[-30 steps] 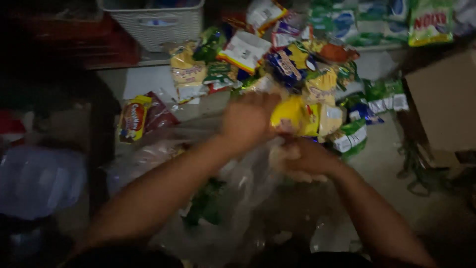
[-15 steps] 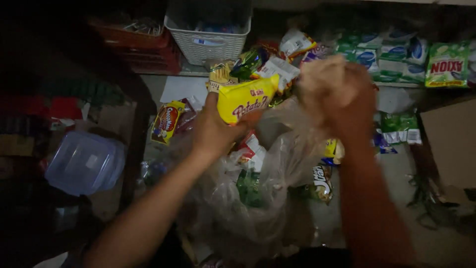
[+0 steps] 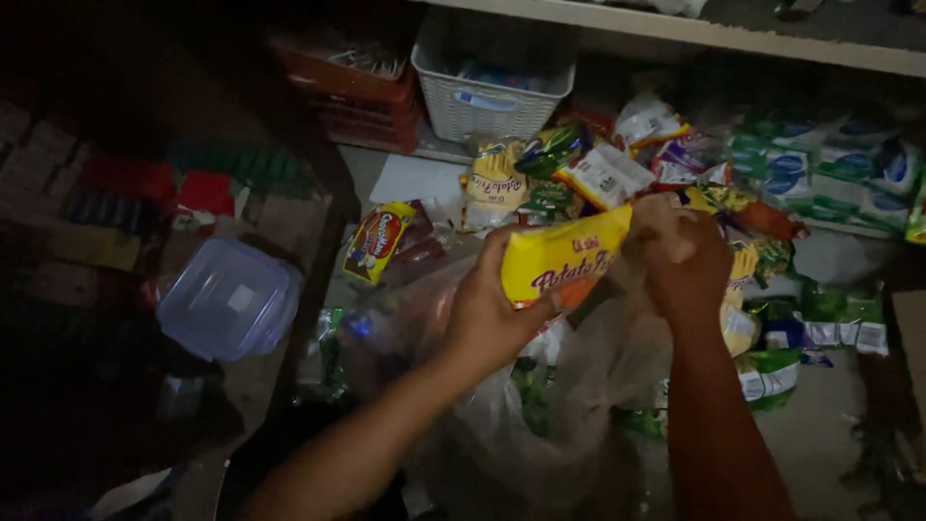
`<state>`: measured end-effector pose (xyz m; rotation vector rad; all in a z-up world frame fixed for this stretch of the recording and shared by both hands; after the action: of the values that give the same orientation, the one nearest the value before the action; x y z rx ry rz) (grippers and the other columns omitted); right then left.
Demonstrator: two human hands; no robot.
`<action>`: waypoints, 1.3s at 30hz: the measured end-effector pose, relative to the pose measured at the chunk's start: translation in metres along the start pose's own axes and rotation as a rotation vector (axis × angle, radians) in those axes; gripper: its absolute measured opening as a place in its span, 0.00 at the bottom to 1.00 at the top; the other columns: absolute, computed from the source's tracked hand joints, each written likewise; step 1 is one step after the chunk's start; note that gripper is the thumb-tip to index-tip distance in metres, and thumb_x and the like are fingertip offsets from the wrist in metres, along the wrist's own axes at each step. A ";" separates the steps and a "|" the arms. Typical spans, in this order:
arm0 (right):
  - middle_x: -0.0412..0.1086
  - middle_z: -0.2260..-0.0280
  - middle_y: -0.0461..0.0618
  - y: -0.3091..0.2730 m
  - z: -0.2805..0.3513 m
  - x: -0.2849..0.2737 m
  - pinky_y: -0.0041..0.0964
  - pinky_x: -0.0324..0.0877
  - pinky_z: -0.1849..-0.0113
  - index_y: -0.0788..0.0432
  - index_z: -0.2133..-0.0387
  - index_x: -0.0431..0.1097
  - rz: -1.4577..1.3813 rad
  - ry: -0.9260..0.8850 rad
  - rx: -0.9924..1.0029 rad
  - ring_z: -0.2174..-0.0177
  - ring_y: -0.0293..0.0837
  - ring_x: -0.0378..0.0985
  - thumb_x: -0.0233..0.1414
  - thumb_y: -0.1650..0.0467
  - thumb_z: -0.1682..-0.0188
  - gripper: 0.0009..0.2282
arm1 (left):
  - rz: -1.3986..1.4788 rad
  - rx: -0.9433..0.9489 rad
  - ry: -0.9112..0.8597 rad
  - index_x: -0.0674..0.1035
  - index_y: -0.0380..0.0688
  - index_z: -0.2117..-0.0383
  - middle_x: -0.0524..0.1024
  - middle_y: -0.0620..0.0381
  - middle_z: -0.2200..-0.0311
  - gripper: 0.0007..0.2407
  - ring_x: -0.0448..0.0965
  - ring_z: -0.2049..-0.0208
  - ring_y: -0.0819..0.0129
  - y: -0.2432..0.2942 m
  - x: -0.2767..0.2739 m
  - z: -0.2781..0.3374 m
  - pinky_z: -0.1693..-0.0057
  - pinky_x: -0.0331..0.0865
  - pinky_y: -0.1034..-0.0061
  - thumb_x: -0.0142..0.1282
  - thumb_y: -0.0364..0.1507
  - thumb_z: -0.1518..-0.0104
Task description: The person sorts through various snack bags on the floor and places them into a large plastic bag.
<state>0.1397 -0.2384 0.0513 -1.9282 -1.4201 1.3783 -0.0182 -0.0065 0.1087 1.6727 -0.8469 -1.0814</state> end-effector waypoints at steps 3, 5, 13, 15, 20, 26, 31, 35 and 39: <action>0.74 0.56 0.53 -0.039 -0.005 0.005 0.45 0.69 0.53 0.60 0.63 0.72 0.108 -0.096 -0.105 0.58 0.50 0.75 0.54 0.73 0.48 0.03 | -0.117 -0.162 -0.020 0.66 0.46 0.39 0.82 0.47 0.54 0.32 0.83 0.52 0.57 -0.001 0.005 -0.010 0.49 0.76 0.66 0.71 0.34 0.50; 0.72 0.52 0.59 -0.095 0.014 0.035 0.54 0.65 0.46 0.62 0.62 0.73 -0.025 -0.110 -0.316 0.51 0.59 0.72 0.57 0.73 0.52 0.07 | -0.085 -0.185 -0.025 0.65 0.44 0.40 0.81 0.45 0.54 0.32 0.83 0.52 0.55 -0.032 0.017 -0.011 0.49 0.76 0.65 0.70 0.32 0.51; 0.72 0.52 0.58 -0.101 0.028 0.045 0.58 0.68 0.43 0.64 0.61 0.73 -0.081 0.027 -0.580 0.49 0.62 0.75 0.61 0.74 0.54 0.10 | 0.131 -0.025 -0.043 0.59 0.43 0.34 0.76 0.43 0.47 0.34 0.78 0.46 0.54 -0.026 0.025 -0.003 0.44 0.73 0.66 0.65 0.24 0.49; 0.72 0.50 0.57 -0.059 0.021 0.044 0.48 0.74 0.47 0.63 0.59 0.70 -0.316 0.166 -0.396 0.50 0.55 0.77 0.61 0.74 0.47 0.08 | 0.227 -0.207 -0.079 0.66 0.44 0.38 0.81 0.44 0.52 0.28 0.83 0.51 0.54 -0.019 0.023 -0.004 0.46 0.78 0.68 0.64 0.26 0.46; 0.75 0.55 0.56 -0.033 0.004 0.012 0.40 0.73 0.54 0.65 0.59 0.76 -0.142 0.070 -0.008 0.57 0.48 0.78 0.60 0.73 0.46 0.06 | -0.035 0.033 -0.137 0.67 0.46 0.37 0.77 0.45 0.44 0.31 0.79 0.43 0.51 -0.008 0.020 0.003 0.43 0.74 0.65 0.67 0.25 0.50; 0.72 0.55 0.57 -0.143 0.026 0.040 0.47 0.70 0.47 0.65 0.62 0.75 -0.131 -0.023 -0.509 0.50 0.53 0.75 0.59 0.73 0.52 0.08 | 0.030 -0.108 -0.070 0.61 0.46 0.33 0.75 0.44 0.44 0.34 0.77 0.43 0.53 -0.044 0.031 0.003 0.42 0.72 0.66 0.66 0.27 0.48; 0.72 0.54 0.58 -0.048 0.021 0.037 0.43 0.71 0.50 0.67 0.59 0.74 -0.165 0.156 -0.202 0.53 0.49 0.75 0.59 0.70 0.44 0.09 | 0.028 0.004 -0.015 0.64 0.41 0.36 0.75 0.42 0.44 0.33 0.77 0.42 0.51 -0.031 0.024 0.005 0.40 0.71 0.65 0.64 0.25 0.51; 0.74 0.60 0.53 -0.057 0.011 0.027 0.40 0.71 0.60 0.61 0.57 0.72 -0.262 0.236 0.363 0.62 0.45 0.76 0.54 0.65 0.44 0.11 | 0.132 0.106 -0.067 0.69 0.41 0.39 0.75 0.45 0.45 0.28 0.76 0.42 0.52 -0.003 0.015 -0.001 0.39 0.71 0.66 0.65 0.31 0.48; 0.71 0.52 0.54 -0.083 0.049 0.052 0.43 0.69 0.48 0.64 0.57 0.73 -0.323 0.098 0.049 0.52 0.47 0.74 0.52 0.68 0.39 0.10 | 0.163 0.086 -0.083 0.66 0.39 0.38 0.70 0.45 0.43 0.25 0.71 0.41 0.57 -0.013 0.036 0.014 0.38 0.66 0.66 0.60 0.37 0.38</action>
<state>0.0562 -0.1696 0.0668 -1.6249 -1.5528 1.1419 -0.0171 -0.0386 0.0846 1.6073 -1.0781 -1.0199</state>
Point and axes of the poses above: each hand's wrist, its own z-axis away from the middle knuckle, its own x-axis out of the palm, y = z × x, the point moved 3 cm from there along -z, towards the middle knuckle
